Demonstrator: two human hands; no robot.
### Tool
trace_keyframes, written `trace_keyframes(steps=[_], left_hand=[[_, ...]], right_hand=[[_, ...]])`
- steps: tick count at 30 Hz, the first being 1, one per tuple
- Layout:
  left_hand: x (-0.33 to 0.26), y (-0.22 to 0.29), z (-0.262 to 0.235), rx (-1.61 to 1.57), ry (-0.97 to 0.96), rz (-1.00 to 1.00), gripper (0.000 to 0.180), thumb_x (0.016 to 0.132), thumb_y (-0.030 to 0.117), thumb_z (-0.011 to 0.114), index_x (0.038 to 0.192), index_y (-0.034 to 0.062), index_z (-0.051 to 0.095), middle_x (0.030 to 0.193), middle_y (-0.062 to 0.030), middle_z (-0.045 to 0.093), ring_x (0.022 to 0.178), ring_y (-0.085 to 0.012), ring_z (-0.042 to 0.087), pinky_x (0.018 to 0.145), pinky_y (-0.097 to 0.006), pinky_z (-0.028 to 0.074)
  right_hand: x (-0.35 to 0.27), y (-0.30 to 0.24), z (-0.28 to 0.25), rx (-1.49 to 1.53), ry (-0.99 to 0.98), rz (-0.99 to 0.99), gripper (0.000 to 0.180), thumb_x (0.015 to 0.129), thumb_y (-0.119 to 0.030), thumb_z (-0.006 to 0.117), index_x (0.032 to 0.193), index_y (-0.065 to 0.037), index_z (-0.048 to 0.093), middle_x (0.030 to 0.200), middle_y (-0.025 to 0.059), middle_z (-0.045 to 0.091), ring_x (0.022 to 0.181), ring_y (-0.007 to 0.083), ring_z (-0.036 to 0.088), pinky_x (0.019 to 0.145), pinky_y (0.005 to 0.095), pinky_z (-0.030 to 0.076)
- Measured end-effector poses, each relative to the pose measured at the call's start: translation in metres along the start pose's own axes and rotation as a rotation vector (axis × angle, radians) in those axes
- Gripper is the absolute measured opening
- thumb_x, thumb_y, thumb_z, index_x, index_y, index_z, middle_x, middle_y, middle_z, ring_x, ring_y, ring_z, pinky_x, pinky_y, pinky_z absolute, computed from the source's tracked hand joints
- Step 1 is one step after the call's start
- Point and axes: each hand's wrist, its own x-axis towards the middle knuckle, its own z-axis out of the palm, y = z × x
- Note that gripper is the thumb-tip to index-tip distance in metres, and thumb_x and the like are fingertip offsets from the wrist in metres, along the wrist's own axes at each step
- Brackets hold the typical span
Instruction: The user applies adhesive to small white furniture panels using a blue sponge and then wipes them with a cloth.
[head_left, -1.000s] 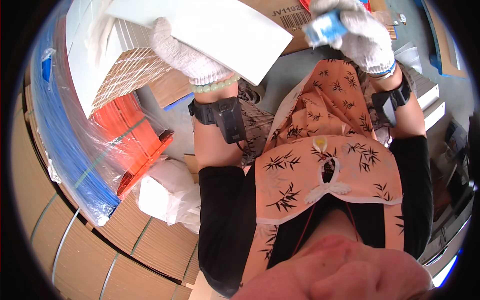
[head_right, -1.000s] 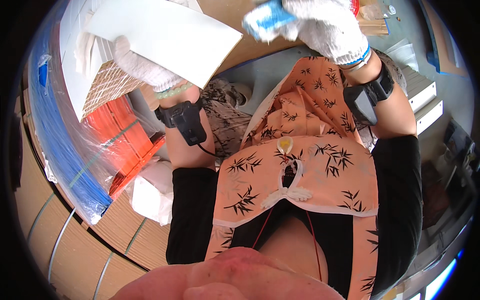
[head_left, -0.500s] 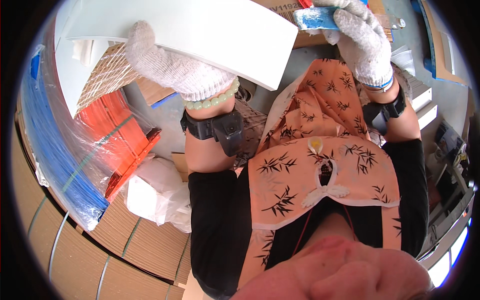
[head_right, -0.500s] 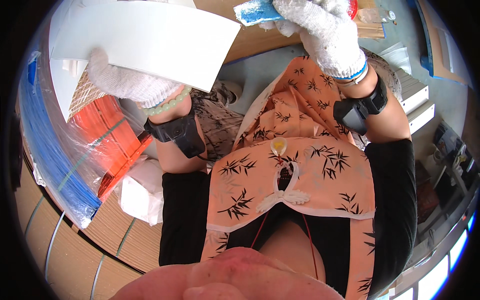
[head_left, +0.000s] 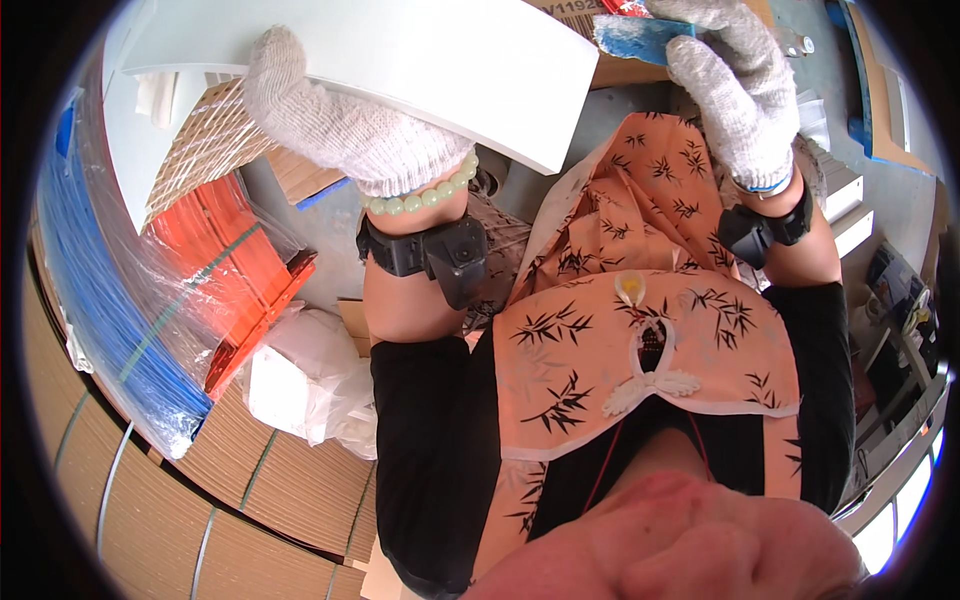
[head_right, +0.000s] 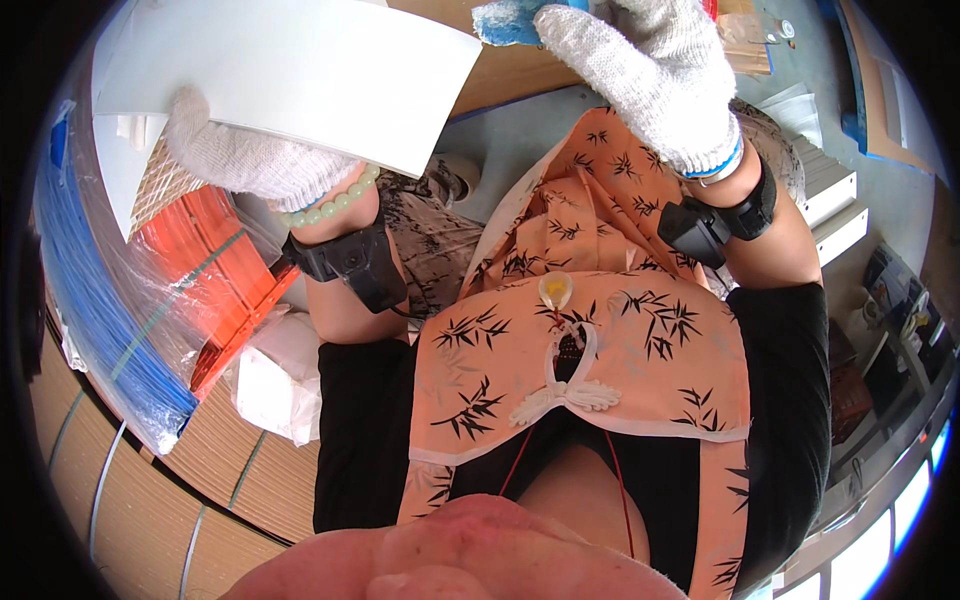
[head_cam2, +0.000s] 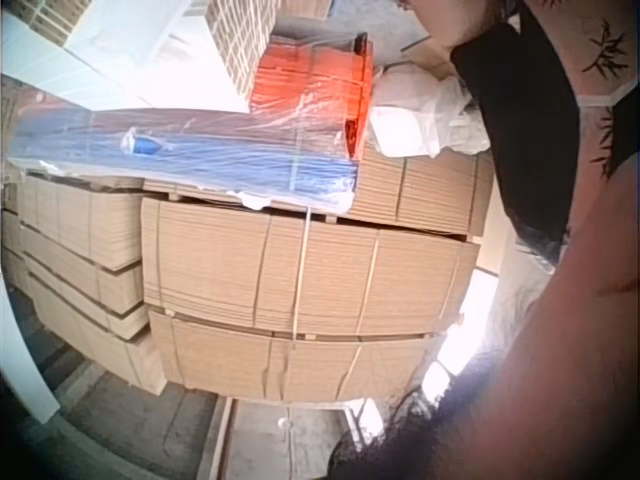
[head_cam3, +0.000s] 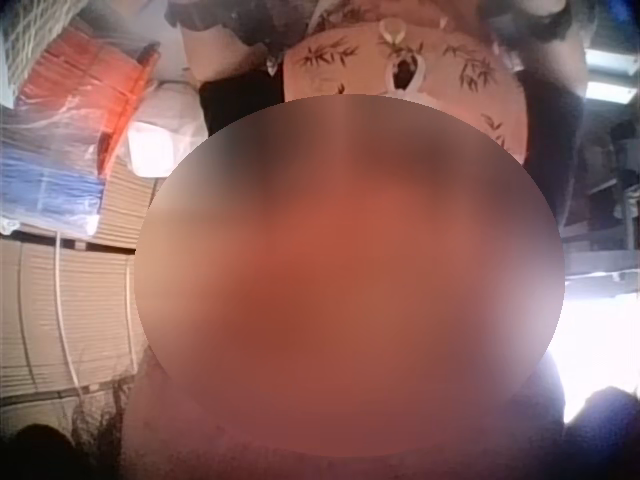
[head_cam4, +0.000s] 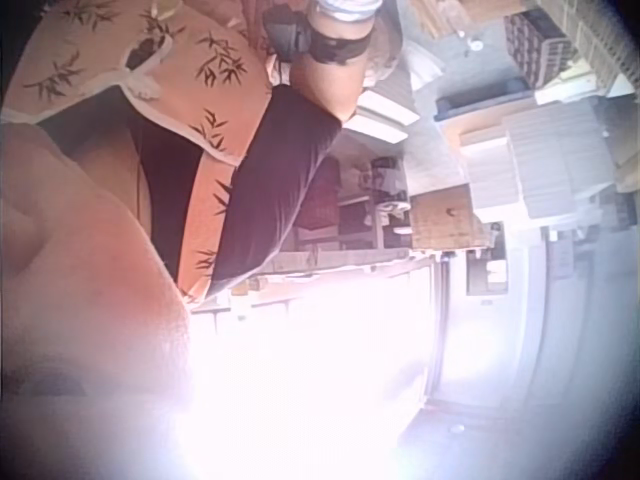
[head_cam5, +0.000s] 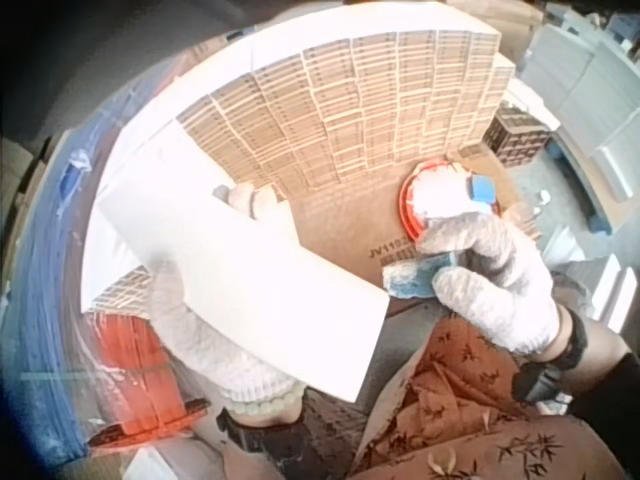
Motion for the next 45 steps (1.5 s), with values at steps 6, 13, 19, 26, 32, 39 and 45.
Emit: trace_keyframes(steps=[6, 13, 19, 26, 32, 39, 45], left_hand=[[-0.003, -0.003, 0.007, -0.027, 0.145, -0.01, 0.064, 0.094, 0.029, 0.064, 0.143, -0.0056, 0.041, 0.132, -0.0217, 0.057, 0.13, -0.0305, 0.053, 0.116, -0.044, 0.042], [-0.007, -0.004, 0.01, -0.087, 0.196, -0.003, 0.067, 0.093, 0.028, 0.064, 0.144, -0.0066, 0.039, 0.134, -0.0219, 0.056, 0.132, -0.0308, 0.052, 0.118, -0.045, 0.039], [-0.008, 0.0, 0.001, 0.009, 0.187, 0.024, 0.067, 0.092, 0.029, 0.064, 0.143, -0.0063, 0.04, 0.134, -0.0223, 0.056, 0.132, -0.0313, 0.052, 0.118, -0.046, 0.038], [-0.01, -0.009, 0.006, 0.004, 0.151, 0.079, 0.069, 0.093, 0.031, 0.063, 0.146, -0.0044, 0.038, 0.136, -0.0238, 0.055, 0.134, -0.0329, 0.051, 0.118, -0.048, 0.038], [-0.01, -0.006, 0.006, 0.008, 0.19, 0.096, 0.07, 0.093, 0.031, 0.063, 0.149, -0.0018, 0.036, 0.138, -0.0237, 0.054, 0.136, -0.0335, 0.048, 0.119, -0.049, 0.036], [-0.009, -0.004, 0.024, -0.047, 0.285, 0.047, 0.07, 0.093, 0.033, 0.062, 0.149, -0.0027, 0.036, 0.139, -0.0234, 0.054, 0.136, -0.0333, 0.048, 0.119, -0.049, 0.035], [-0.011, -0.004, 0.013, -0.052, 0.298, 0.055, 0.071, 0.093, 0.034, 0.062, 0.147, -0.0041, 0.036, 0.136, -0.0222, 0.055, 0.134, -0.0323, 0.049, 0.118, -0.047, 0.037]], right_hand=[[-0.001, 0.004, -0.003, 0.042, -0.031, -0.026, 0.029, 0.099, 0.005, 0.053, 0.128, 0.001, 0.052, 0.119, 0.0225, 0.07, 0.114, 0.0269, 0.068, 0.099, 0.0385, 0.055], [0.003, -0.002, -0.003, -0.126, -0.072, -0.1, 0.026, 0.098, 0.003, 0.056, 0.124, 0.002, 0.052, 0.119, 0.0223, 0.07, 0.112, 0.0261, 0.069, 0.097, 0.0384, 0.056], [0.005, -0.006, 0.003, -0.284, -0.047, -0.095, 0.028, 0.096, -0.003, 0.062, 0.122, 0.003, 0.053, 0.111, 0.0206, 0.073, 0.104, 0.0239, 0.072, 0.091, 0.0357, 0.058], [0.02, -0.005, -0.009, -0.734, -0.189, -0.481, 0.026, 0.094, -0.006, 0.066, 0.118, 0.002, 0.058, 0.104, 0.0181, 0.074, 0.094, 0.025, 0.074, 0.08, 0.0338, 0.058], [0.011, -0.008, -0.001, -0.679, -0.114, -0.427, 0.025, 0.092, -0.006, 0.069, 0.114, 0.003, 0.06, 0.104, 0.0178, 0.074, 0.09, 0.0255, 0.074, 0.077, 0.0332, 0.057], [0.011, -0.016, -0.008, -0.939, -0.166, -0.461, 0.03, 0.09, -0.012, 0.075, 0.111, 0.003, 0.061, 0.102, 0.0166, 0.074, 0.091, 0.0253, 0.073, 0.076, 0.0344, 0.056], [0.009, -0.015, -0.004, -0.968, -0.157, -0.481, 0.029, 0.089, -0.012, 0.076, 0.11, 0.003, 0.062, 0.103, 0.0156, 0.073, 0.091, 0.026, 0.072, 0.078, 0.0348, 0.055]])
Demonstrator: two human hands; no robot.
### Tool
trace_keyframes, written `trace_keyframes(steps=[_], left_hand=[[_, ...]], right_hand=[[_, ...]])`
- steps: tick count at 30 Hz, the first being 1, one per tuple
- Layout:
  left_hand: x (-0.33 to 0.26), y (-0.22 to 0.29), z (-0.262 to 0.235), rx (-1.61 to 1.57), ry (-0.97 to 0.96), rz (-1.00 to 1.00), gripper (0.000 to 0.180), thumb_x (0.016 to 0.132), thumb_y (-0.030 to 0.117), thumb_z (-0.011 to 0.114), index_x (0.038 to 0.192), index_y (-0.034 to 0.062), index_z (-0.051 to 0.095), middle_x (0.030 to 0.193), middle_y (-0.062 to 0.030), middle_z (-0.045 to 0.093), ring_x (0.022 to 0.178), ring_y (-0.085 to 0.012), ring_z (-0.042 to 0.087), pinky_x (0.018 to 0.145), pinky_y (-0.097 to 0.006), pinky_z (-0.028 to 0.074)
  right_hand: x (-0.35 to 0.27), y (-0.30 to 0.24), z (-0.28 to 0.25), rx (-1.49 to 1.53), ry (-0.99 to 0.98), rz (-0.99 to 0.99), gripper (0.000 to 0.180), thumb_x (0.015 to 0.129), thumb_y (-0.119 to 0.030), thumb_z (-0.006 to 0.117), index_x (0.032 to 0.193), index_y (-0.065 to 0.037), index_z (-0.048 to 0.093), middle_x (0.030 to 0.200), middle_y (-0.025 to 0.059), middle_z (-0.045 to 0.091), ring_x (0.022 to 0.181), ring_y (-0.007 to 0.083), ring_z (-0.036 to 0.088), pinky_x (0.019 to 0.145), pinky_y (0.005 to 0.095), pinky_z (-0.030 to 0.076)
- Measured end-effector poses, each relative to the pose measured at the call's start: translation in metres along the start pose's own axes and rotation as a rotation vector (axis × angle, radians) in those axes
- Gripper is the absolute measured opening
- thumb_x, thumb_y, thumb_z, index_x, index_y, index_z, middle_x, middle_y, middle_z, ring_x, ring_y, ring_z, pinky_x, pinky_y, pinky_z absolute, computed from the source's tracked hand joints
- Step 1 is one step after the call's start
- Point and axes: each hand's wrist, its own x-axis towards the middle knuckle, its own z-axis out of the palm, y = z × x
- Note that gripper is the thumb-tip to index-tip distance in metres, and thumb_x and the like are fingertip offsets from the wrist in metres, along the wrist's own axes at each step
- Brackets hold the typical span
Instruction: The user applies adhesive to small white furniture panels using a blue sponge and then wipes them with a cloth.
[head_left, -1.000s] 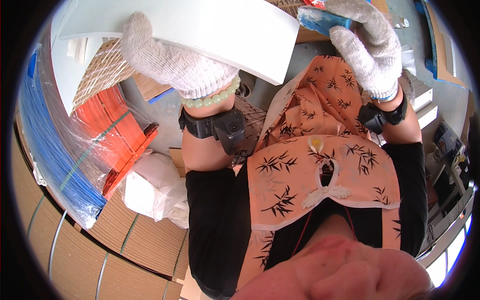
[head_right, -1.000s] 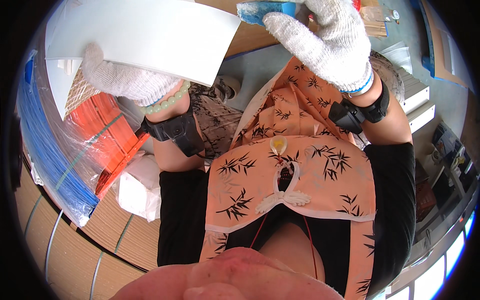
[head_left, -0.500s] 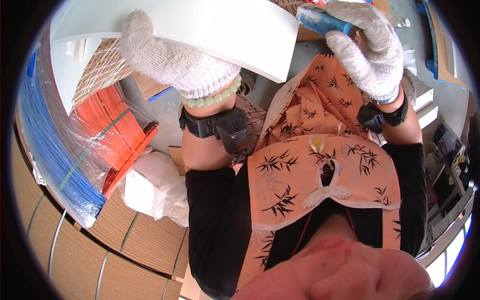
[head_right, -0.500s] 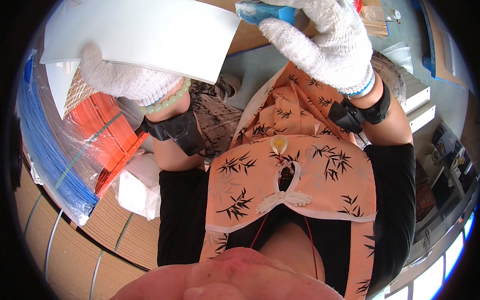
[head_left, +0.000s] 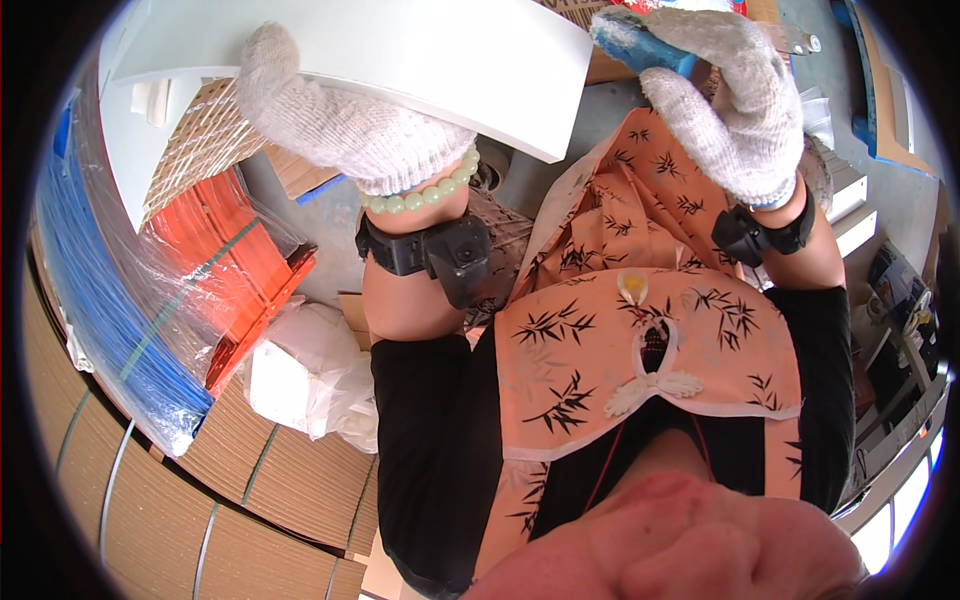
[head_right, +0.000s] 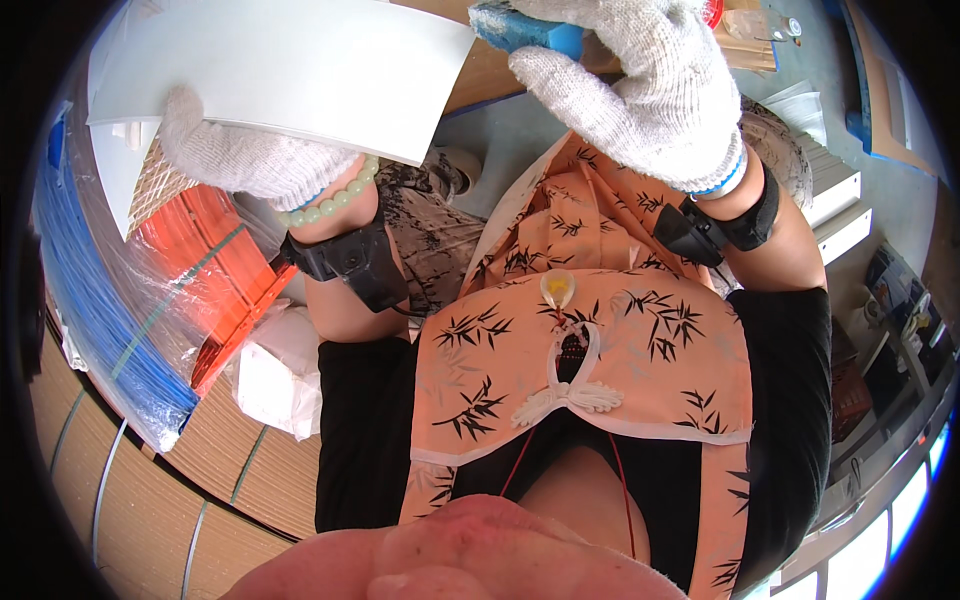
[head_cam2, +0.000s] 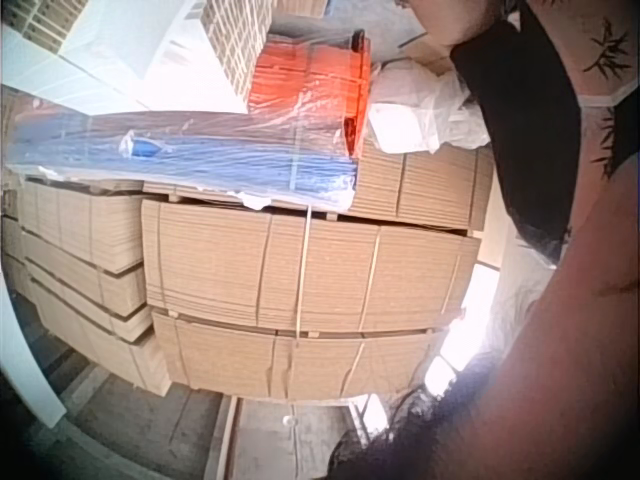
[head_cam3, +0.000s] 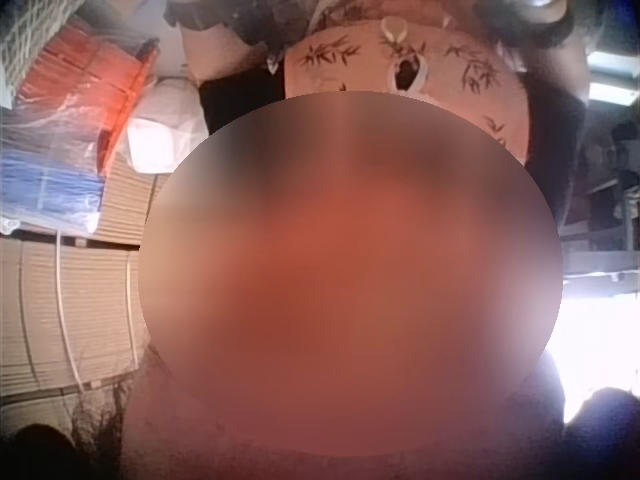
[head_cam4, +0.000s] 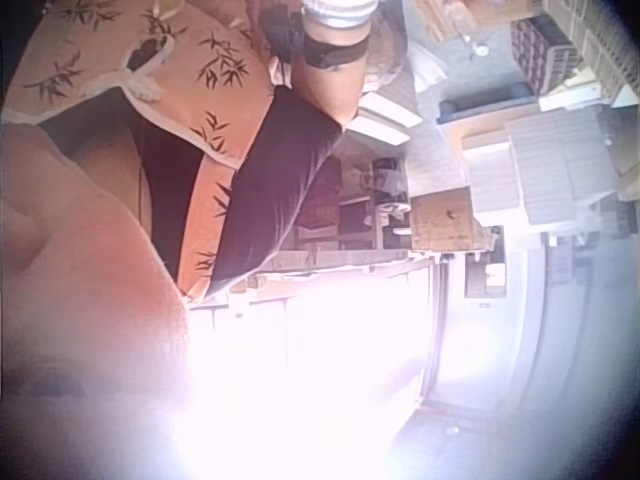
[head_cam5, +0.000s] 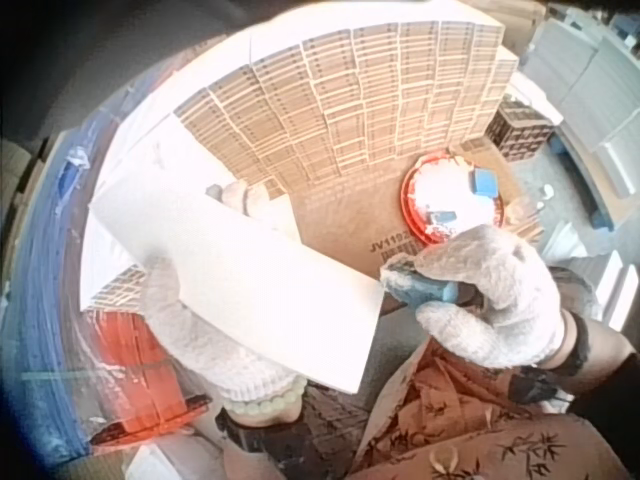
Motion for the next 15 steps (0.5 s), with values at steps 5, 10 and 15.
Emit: trace_keyframes(steps=[5, 10, 15], left_hand=[[-0.001, -0.009, 0.007, 0.081, -0.127, 0.053, 0.073, 0.092, 0.036, 0.064, 0.146, -0.0043, 0.036, 0.133, -0.0217, 0.054, 0.131, -0.0318, 0.051, 0.116, -0.046, 0.041], [-0.005, -0.008, 0.019, 0.098, 0.067, 0.069, 0.076, 0.091, 0.037, 0.066, 0.146, -0.0055, 0.034, 0.135, -0.0228, 0.052, 0.13, -0.0321, 0.051, 0.115, -0.046, 0.041], [-0.004, -0.007, 0.013, 0.07, 0.076, 0.052, 0.077, 0.091, 0.037, 0.066, 0.146, -0.0061, 0.034, 0.136, -0.0231, 0.052, 0.13, -0.0322, 0.051, 0.116, -0.046, 0.041]], right_hand=[[-0.01, 0.011, 0.014, 0.127, 0.107, -0.001, 0.031, 0.089, -0.011, 0.076, 0.112, 0.003, 0.061, 0.107, 0.017, 0.074, 0.091, 0.0268, 0.073, 0.08, 0.0347, 0.055], [-0.003, 0.002, 0.0, 0.009, -0.007, 0.003, 0.031, 0.089, -0.011, 0.075, 0.113, 0.003, 0.061, 0.106, 0.0167, 0.074, 0.09, 0.027, 0.073, 0.08, 0.0347, 0.055], [0.0, -0.002, -0.002, 0.028, -0.033, 0.017, 0.032, 0.09, -0.012, 0.074, 0.114, 0.003, 0.06, 0.104, 0.0159, 0.076, 0.091, 0.0263, 0.073, 0.081, 0.0351, 0.055]])
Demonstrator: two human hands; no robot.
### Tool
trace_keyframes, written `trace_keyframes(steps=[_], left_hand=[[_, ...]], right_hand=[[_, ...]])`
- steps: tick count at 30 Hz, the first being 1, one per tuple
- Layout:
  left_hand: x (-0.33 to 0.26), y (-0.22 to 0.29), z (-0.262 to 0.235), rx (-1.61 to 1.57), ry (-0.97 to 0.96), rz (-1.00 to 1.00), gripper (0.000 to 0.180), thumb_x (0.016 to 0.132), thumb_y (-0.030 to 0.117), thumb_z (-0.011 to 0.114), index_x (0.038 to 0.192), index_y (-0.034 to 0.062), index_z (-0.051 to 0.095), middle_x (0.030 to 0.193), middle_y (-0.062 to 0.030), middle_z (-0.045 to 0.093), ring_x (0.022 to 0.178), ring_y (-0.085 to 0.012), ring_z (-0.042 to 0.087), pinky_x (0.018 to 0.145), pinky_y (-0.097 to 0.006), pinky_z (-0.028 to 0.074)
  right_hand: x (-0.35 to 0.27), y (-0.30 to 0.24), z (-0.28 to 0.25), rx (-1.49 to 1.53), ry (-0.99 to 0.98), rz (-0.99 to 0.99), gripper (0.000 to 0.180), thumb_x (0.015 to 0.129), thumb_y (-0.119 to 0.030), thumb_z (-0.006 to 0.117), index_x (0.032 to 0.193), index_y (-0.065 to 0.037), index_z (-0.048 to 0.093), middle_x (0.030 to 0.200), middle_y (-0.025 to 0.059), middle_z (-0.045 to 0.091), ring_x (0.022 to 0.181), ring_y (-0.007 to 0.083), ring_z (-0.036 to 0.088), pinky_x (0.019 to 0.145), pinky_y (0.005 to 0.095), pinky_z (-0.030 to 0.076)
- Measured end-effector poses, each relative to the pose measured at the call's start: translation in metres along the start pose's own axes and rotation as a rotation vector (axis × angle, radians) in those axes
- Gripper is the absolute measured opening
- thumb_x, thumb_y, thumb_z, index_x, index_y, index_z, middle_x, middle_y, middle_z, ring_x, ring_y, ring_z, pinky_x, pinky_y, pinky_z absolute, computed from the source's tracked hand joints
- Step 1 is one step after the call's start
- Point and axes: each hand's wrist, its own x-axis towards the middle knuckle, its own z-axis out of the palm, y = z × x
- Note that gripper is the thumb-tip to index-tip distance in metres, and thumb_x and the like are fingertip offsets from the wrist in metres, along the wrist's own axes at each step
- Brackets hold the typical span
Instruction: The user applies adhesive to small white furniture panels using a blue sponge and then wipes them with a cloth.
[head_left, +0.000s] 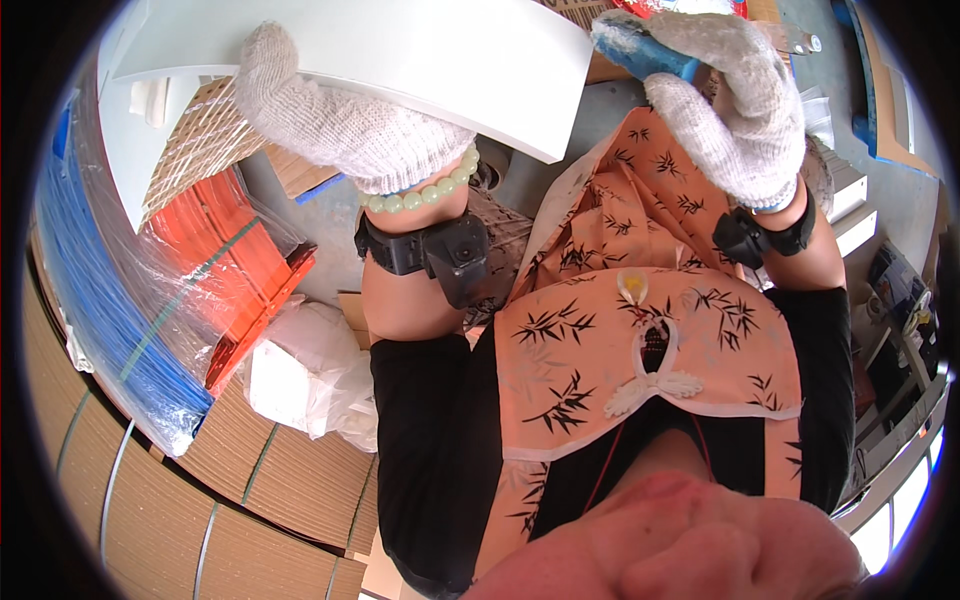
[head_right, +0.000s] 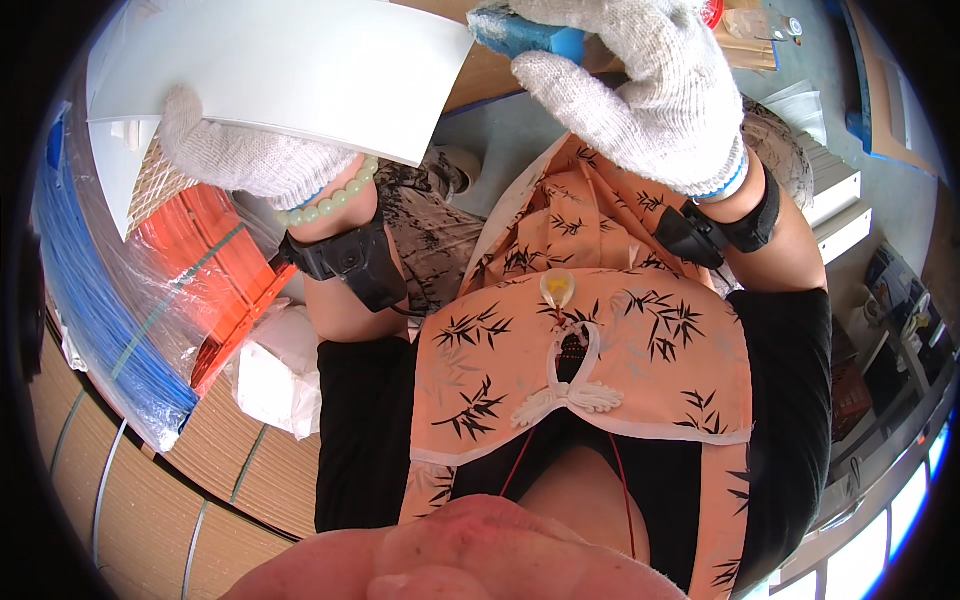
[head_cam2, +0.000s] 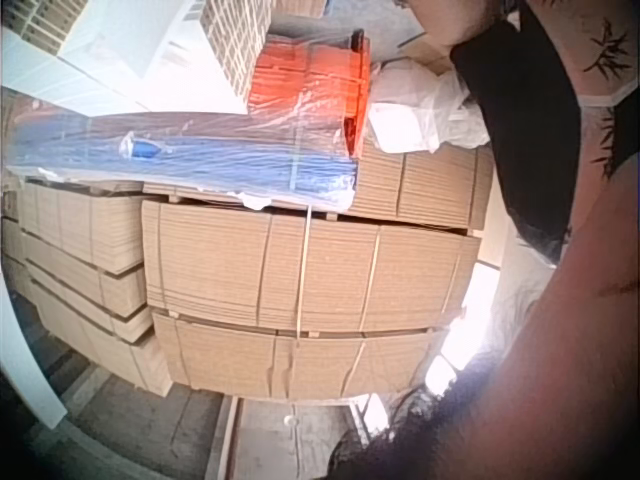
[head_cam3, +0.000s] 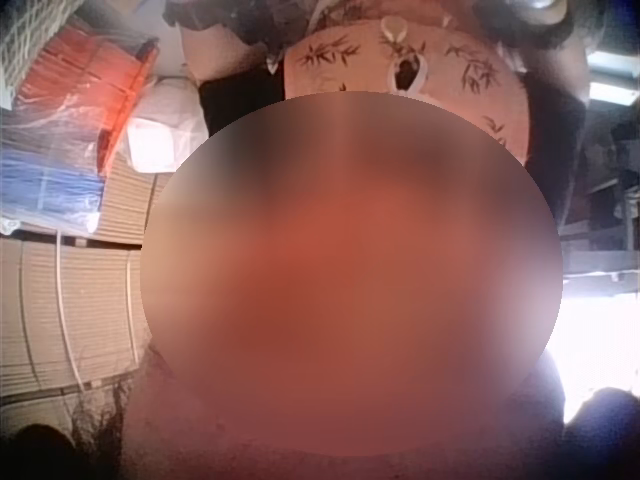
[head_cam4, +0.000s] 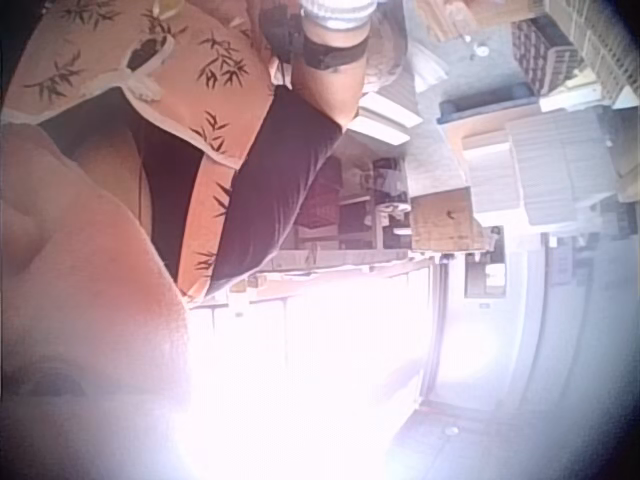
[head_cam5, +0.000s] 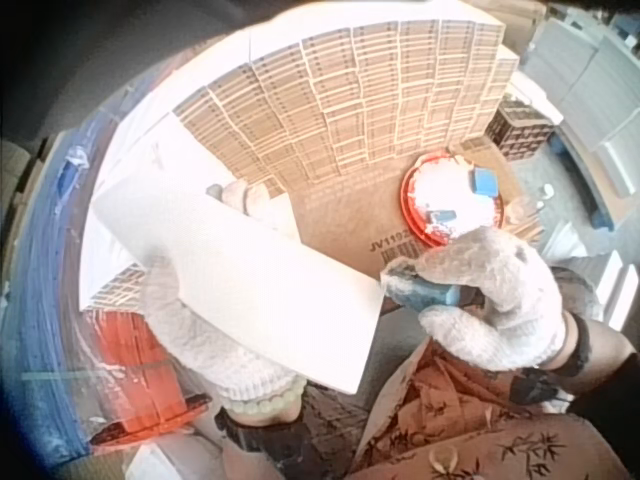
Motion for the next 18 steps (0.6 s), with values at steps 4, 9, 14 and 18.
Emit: trace_keyframes(steps=[4, 9, 14, 18], left_hand=[[0.006, -0.005, -0.013, -0.008, -0.264, 0.053, 0.076, 0.091, 0.037, 0.066, 0.145, -0.0063, 0.036, 0.136, -0.0232, 0.053, 0.131, -0.0325, 0.051, 0.116, -0.046, 0.04], [0.0, 0.0, 0.004, -0.017, -0.001, -0.032, 0.075, 0.091, 0.036, 0.066, 0.145, -0.0063, 0.036, 0.136, -0.0234, 0.053, 0.131, -0.0327, 0.051, 0.116, -0.046, 0.04], [0.0, -0.02, 0.025, 0.197, 0.134, 0.101, 0.076, 0.091, 0.037, 0.067, 0.144, -0.0076, 0.036, 0.134, -0.0238, 0.053, 0.128, -0.0325, 0.053, 0.115, -0.045, 0.041], [0.001, -0.015, 0.02, 0.237, 0.144, 0.119, 0.076, 0.09, 0.037, 0.067, 0.143, -0.0083, 0.037, 0.133, -0.0241, 0.053, 0.127, -0.0327, 0.053, 0.115, -0.045, 0.041]], right_hand=[[-0.006, 0.008, 0.003, 0.028, 0.056, 0.037, 0.031, 0.091, -0.012, 0.073, 0.115, 0.003, 0.06, 0.106, 0.0161, 0.076, 0.093, 0.0263, 0.073, 0.082, 0.0352, 0.055], [-0.003, 0.007, 0.002, 0.052, 0.025, 0.006, 0.032, 0.091, -0.011, 0.074, 0.116, 0.002, 0.061, 0.108, 0.0168, 0.075, 0.094, 0.0268, 0.073, 0.083, 0.0358, 0.055], [-0.004, 0.0, 0.0, -0.026, -0.008, 0.041, 0.032, 0.09, -0.011, 0.075, 0.115, 0.003, 0.061, 0.104, 0.0139, 0.074, 0.093, 0.0273, 0.073, 0.082, 0.0361, 0.055], [-0.007, 0.004, 0.004, 0.117, 0.047, 0.068, 0.031, 0.09, -0.012, 0.075, 0.114, 0.003, 0.061, 0.105, 0.0141, 0.074, 0.092, 0.0263, 0.073, 0.081, 0.035, 0.055]])
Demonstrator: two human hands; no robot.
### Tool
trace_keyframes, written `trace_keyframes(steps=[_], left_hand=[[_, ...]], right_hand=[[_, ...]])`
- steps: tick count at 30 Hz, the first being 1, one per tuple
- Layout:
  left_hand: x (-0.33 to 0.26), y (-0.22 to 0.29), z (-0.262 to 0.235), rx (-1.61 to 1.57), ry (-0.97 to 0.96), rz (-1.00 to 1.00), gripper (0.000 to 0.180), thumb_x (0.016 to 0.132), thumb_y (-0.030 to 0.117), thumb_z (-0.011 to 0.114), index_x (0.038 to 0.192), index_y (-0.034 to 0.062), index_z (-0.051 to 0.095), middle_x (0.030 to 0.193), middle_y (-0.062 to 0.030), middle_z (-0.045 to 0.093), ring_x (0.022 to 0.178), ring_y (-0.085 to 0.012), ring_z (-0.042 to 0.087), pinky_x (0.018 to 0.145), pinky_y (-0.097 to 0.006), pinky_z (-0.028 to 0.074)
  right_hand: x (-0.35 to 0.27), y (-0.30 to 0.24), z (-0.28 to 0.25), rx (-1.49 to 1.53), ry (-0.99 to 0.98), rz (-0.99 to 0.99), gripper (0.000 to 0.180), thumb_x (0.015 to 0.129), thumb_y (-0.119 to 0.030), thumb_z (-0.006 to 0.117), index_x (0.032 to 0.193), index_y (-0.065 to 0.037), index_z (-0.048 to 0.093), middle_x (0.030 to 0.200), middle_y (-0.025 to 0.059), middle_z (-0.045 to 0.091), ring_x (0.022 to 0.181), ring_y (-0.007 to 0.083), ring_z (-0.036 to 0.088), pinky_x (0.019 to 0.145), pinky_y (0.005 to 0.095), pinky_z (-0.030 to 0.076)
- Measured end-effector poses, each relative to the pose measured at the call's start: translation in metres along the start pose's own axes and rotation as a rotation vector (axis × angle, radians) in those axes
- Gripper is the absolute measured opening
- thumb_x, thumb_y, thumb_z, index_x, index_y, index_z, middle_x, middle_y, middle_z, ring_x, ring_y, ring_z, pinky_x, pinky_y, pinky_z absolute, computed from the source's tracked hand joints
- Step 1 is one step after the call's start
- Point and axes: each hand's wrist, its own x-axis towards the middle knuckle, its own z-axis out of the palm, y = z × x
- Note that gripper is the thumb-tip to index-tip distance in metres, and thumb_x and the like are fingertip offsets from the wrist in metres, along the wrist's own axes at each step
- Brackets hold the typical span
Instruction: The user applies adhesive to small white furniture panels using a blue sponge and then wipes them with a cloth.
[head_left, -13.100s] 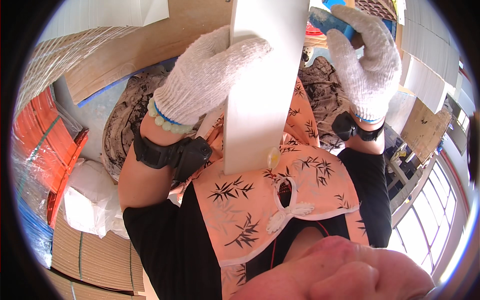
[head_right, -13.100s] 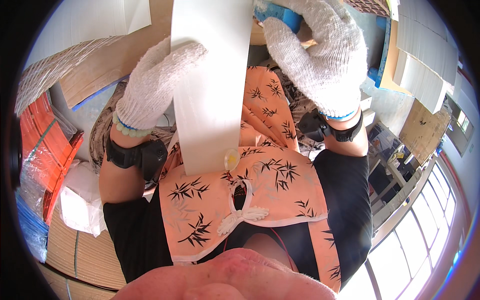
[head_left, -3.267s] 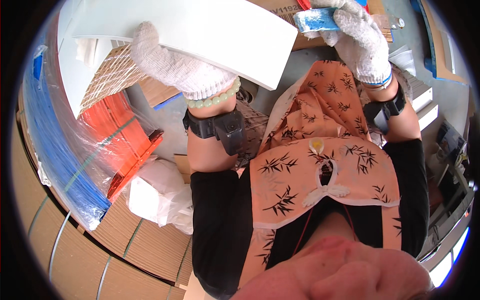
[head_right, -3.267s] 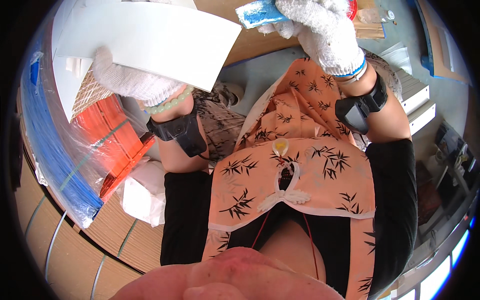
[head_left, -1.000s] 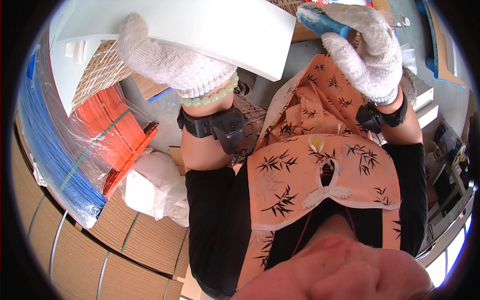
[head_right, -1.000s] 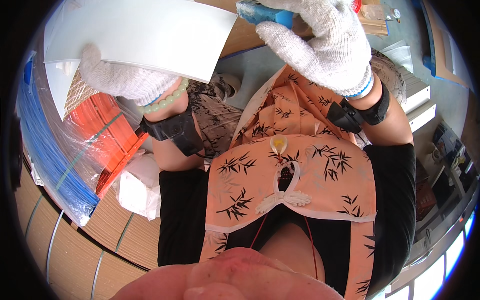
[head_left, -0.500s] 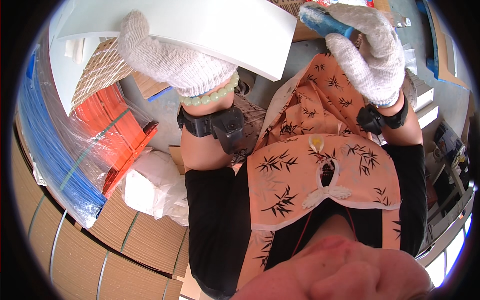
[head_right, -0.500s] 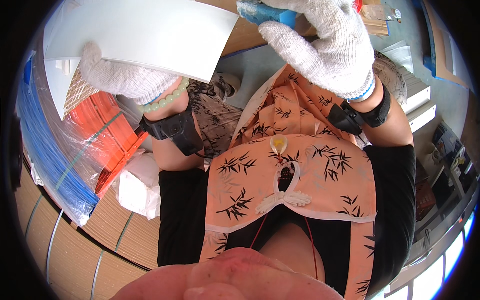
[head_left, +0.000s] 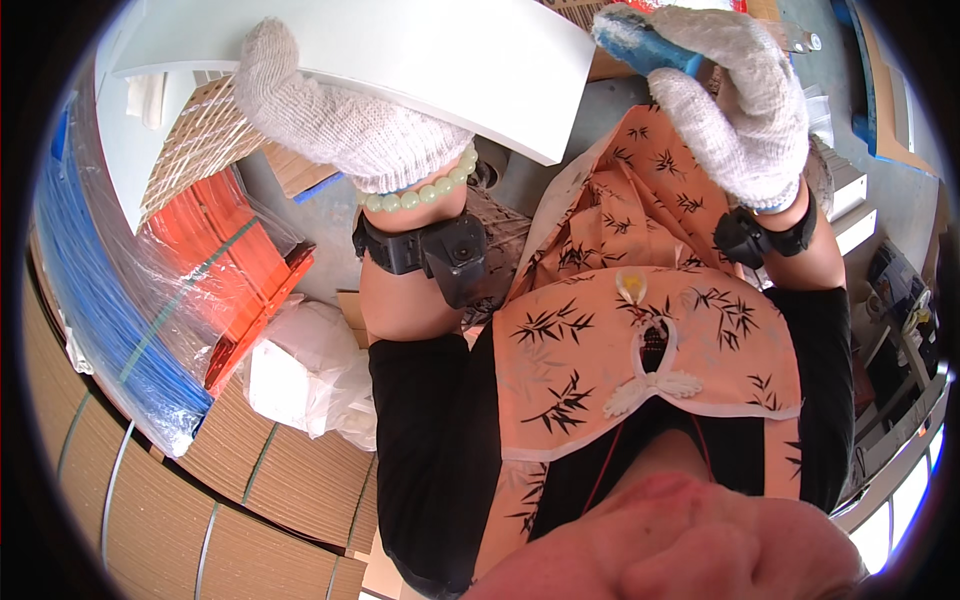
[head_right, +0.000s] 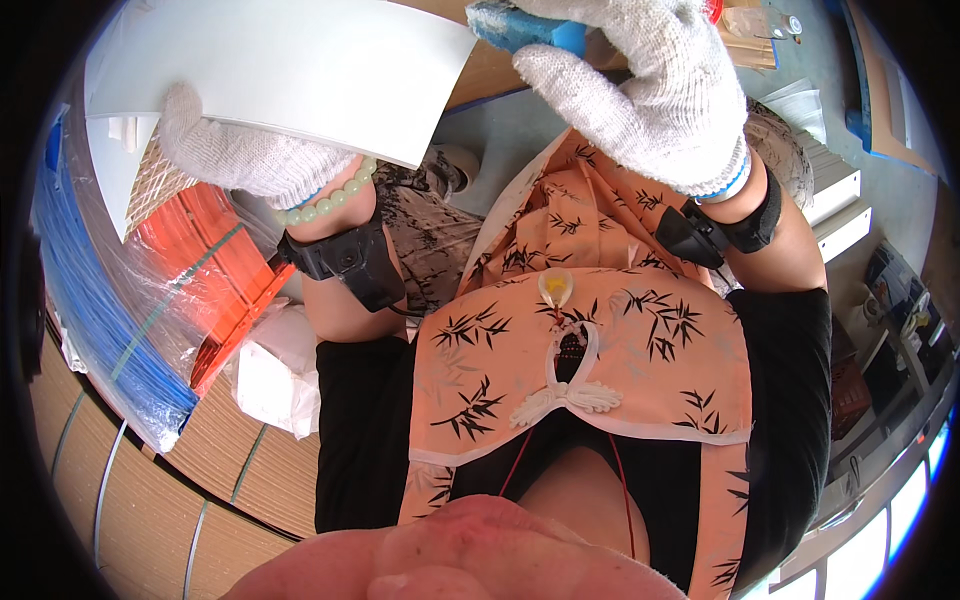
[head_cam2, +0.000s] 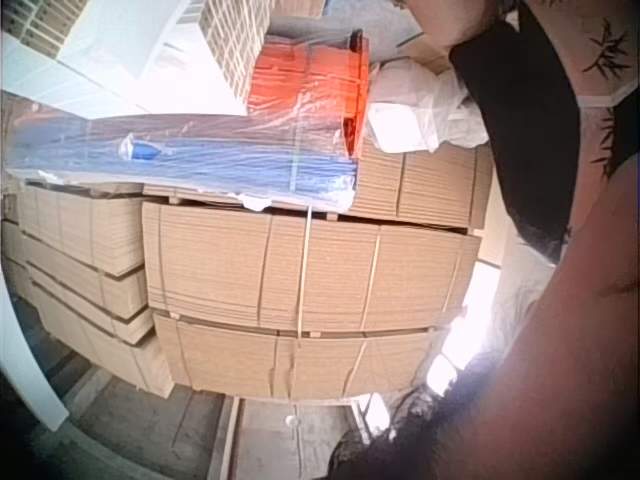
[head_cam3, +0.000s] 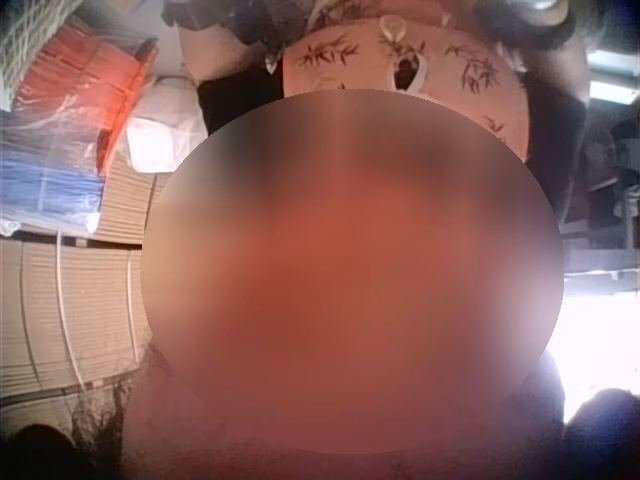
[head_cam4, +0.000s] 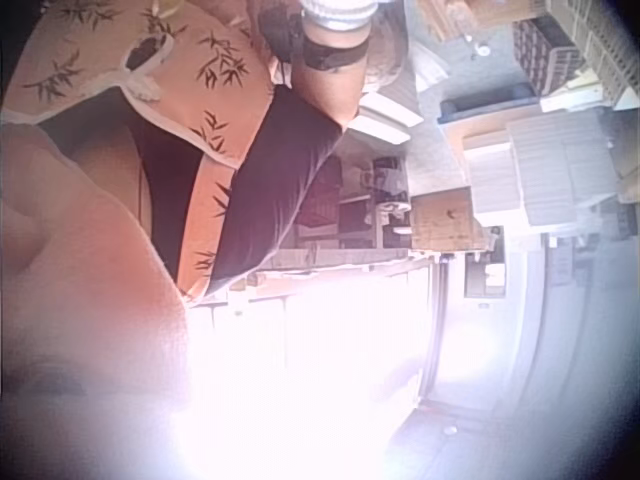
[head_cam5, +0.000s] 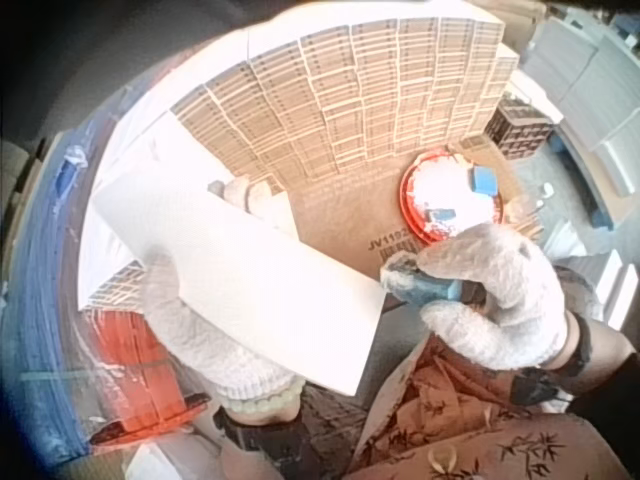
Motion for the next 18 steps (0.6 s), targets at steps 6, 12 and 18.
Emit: trace_keyframes(steps=[6, 12, 18], left_hand=[[0.003, 0.007, -0.007, -0.246, -0.122, -0.137, 0.075, 0.09, 0.036, 0.068, 0.141, -0.0092, 0.038, 0.132, -0.0247, 0.053, 0.127, -0.0331, 0.053, 0.115, -0.044, 0.041], [0.007, 0.007, -0.022, -0.28, -0.143, -0.173, 0.072, 0.09, 0.034, 0.069, 0.139, -0.0104, 0.04, 0.131, -0.0248, 0.054, 0.128, -0.0331, 0.052, 0.115, -0.044, 0.04], [0.013, 0.002, -0.034, -0.286, -0.296, -0.148, 0.07, 0.09, 0.034, 0.068, 0.137, -0.0103, 0.043, 0.13, -0.0243, 0.055, 0.128, -0.0328, 0.052, 0.115, -0.045, 0.04]], right_hand=[[-0.02, 0.053, 0.014, 0.03, 0.004, -0.208, 0.031, 0.09, -0.012, 0.075, 0.115, 0.003, 0.061, 0.108, 0.0165, 0.075, 0.094, 0.0252, 0.073, 0.079, 0.0337, 0.055], [0.002, 0.002, 0.002, -0.033, 0.014, -0.088, 0.034, 0.089, -0.012, 0.076, 0.116, 0.003, 0.062, 0.107, 0.0165, 0.074, 0.093, 0.0269, 0.073, 0.078, 0.0347, 0.055], [0.006, -0.005, -0.006, -0.096, -0.087, -0.073, 0.035, 0.087, -0.013, 0.078, 0.116, 0.003, 0.064, 0.106, 0.0165, 0.073, 0.086, 0.0274, 0.072, 0.076, 0.0352, 0.055]])
